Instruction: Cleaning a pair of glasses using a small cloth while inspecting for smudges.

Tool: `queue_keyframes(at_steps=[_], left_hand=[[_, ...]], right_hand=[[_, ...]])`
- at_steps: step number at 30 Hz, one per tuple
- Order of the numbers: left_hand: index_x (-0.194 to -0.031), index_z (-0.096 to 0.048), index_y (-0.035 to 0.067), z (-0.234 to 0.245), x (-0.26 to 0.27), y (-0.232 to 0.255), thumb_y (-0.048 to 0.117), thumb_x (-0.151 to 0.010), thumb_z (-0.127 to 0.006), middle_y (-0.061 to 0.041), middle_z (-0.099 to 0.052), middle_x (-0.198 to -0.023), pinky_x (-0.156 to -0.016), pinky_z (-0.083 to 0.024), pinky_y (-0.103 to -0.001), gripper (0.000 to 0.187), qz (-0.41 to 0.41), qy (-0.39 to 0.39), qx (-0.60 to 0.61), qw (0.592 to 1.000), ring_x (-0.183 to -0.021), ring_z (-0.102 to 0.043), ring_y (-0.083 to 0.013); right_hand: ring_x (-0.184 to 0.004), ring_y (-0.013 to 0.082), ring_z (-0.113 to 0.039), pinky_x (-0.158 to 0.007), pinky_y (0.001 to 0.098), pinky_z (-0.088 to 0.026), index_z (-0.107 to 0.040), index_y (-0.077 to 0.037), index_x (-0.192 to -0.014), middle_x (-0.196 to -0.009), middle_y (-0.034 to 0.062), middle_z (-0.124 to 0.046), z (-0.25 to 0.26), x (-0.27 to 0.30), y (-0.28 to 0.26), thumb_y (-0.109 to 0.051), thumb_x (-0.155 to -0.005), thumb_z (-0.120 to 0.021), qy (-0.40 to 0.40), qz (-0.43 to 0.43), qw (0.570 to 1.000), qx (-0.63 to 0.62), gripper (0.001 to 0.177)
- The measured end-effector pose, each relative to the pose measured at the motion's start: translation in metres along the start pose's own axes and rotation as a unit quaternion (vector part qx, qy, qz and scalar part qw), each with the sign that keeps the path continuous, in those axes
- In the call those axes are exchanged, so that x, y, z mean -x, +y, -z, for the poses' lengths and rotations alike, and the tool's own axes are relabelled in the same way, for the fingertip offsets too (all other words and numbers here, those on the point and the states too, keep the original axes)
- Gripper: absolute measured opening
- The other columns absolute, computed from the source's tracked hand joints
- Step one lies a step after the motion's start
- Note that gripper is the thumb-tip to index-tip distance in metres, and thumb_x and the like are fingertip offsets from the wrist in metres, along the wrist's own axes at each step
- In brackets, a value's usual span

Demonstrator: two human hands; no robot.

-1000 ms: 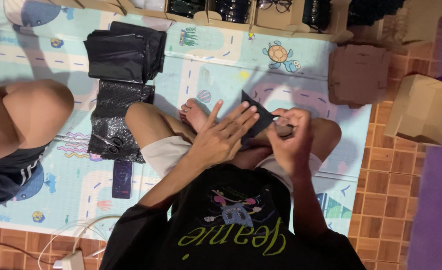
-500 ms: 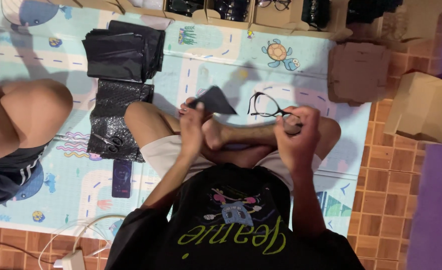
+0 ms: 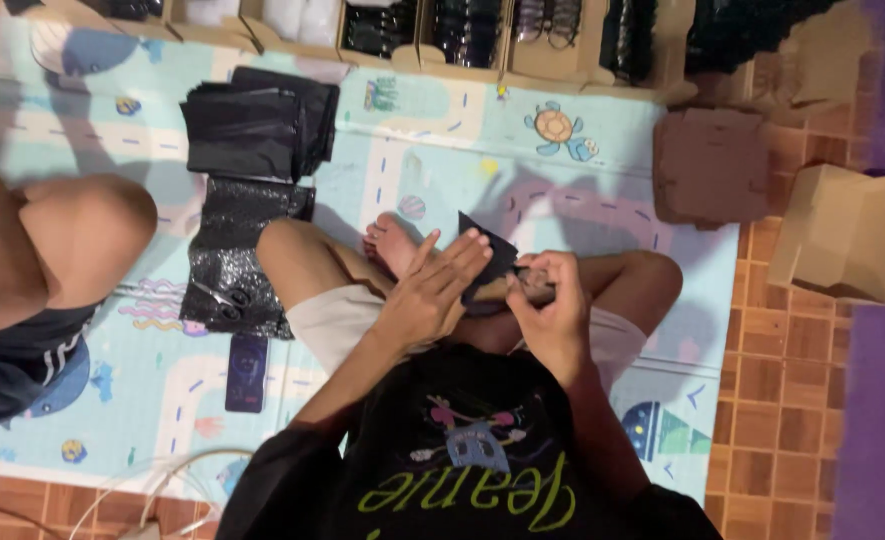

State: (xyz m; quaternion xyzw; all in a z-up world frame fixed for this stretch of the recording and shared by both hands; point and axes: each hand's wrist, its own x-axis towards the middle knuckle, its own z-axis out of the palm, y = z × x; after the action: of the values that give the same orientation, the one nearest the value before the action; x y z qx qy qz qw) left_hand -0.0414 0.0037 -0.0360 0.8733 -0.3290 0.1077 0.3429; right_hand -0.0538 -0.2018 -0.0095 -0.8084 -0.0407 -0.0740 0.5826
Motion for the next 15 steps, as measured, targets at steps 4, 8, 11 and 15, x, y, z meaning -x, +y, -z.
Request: queue_keyframes(at_steps=[4,8,11,15], left_hand=[[-0.148,-0.05,-0.002,-0.02,0.009,0.011,0.009,-0.086,-0.057,-0.017,-0.05,-0.154,-0.125,-0.022,-0.057,0.063,-0.009,0.022,0.018,1.0,-0.15,-0.042,-0.0319],[-0.149,-0.052,-0.002,-0.01,0.016,0.015,0.008,-0.089,-0.058,-0.015,-0.052,-0.157,-0.128,-0.021,-0.058,0.061,-0.011,0.035,0.016,0.999,-0.152,-0.044,-0.0298],[-0.148,-0.053,-0.002,-0.007,0.024,0.034,0.008,-0.09,-0.059,-0.016,-0.053,-0.156,-0.129,-0.022,-0.058,0.059,-0.011,0.032,0.017,0.999,-0.151,-0.045,-0.0302],[-0.144,-0.055,-0.005,-0.028,0.043,0.019,0.01,-0.094,-0.063,-0.016,-0.056,-0.149,-0.129,-0.021,-0.057,0.053,-0.038,0.085,-0.003,0.996,-0.147,-0.049,-0.0302]], right_hand=[[-0.089,0.0132,-0.058,-0.085,0.0263,-0.051,-0.046,-0.002,-0.115,-0.105,0.0111,-0.065,0.002,0.008,0.018,0.012,-0.084,-0.07,0.016,0.018,1.0,-0.01,0.042],[-0.091,0.0126,-0.059,-0.085,0.0259,-0.051,-0.046,-0.003,-0.114,-0.109,0.0106,-0.068,-0.002,0.018,0.006,0.012,-0.085,-0.07,0.016,0.027,0.999,-0.016,0.04],[-0.088,0.0126,-0.059,-0.082,0.0257,-0.051,-0.047,-0.002,-0.114,-0.104,0.0102,-0.067,0.004,0.032,0.002,0.011,-0.085,-0.071,0.023,0.003,1.0,0.007,0.04],[-0.09,0.0134,-0.06,-0.084,0.0258,-0.053,-0.048,-0.002,-0.112,-0.108,0.0111,-0.068,0.003,0.047,-0.005,0.011,-0.086,-0.073,0.037,-0.005,0.999,0.02,0.038]])
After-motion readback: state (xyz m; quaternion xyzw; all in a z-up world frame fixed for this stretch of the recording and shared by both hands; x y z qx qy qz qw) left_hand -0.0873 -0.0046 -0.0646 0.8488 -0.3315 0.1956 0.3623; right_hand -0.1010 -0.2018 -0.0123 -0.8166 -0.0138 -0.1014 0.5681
